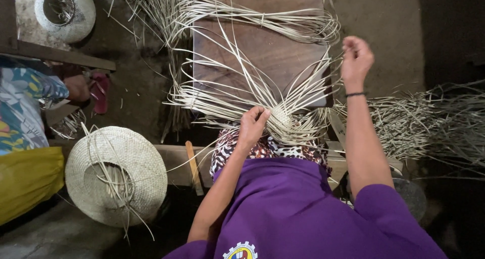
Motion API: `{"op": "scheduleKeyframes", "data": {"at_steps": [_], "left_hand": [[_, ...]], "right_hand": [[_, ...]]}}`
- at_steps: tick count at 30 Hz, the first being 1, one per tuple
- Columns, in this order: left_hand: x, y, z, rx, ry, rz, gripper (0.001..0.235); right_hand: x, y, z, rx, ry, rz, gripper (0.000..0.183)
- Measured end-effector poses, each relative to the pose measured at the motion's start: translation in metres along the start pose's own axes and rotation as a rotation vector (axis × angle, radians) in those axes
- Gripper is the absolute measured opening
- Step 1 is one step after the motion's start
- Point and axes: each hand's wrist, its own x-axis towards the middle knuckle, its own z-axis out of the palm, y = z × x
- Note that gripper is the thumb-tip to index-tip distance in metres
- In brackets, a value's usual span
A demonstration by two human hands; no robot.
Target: The person weaves dried straw fibers by hand, repeatedly pulling strands through a central bundle to form a woven mat. The hands interlace the fibers in a consistent pattern while seated on the floor.
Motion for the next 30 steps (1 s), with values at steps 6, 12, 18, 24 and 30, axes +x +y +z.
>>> {"op": "scheduleKeyframes", "data": {"at_steps": [6,12,18,24,30], "left_hand": [[-0.009,0.039,-0.003,0.15,-0.145,-0.082,0.027],[-0.006,0.06,-0.008,0.201,0.195,0.207,0.029],[0.06,0.099,-0.008,0.387,0.296,0.637,0.009],[0.155,0.111,0.026,1.036,0.033,0.525,0.083],[0.199,0.119,0.045,1.526,-0.307,0.227,0.092]], "right_hand": [[0.045,0.008,0.009,0.169,-0.046,0.827,0.015],[0.044,0.033,0.026,0.142,-0.195,0.75,0.006],[0.018,0.007,0.017,-0.003,-0.127,0.148,0.011],[0.003,-0.008,0.011,-0.048,0.004,-0.203,0.016],[0.001,-0.013,0.008,-0.045,-0.055,-0.18,0.016]]}}
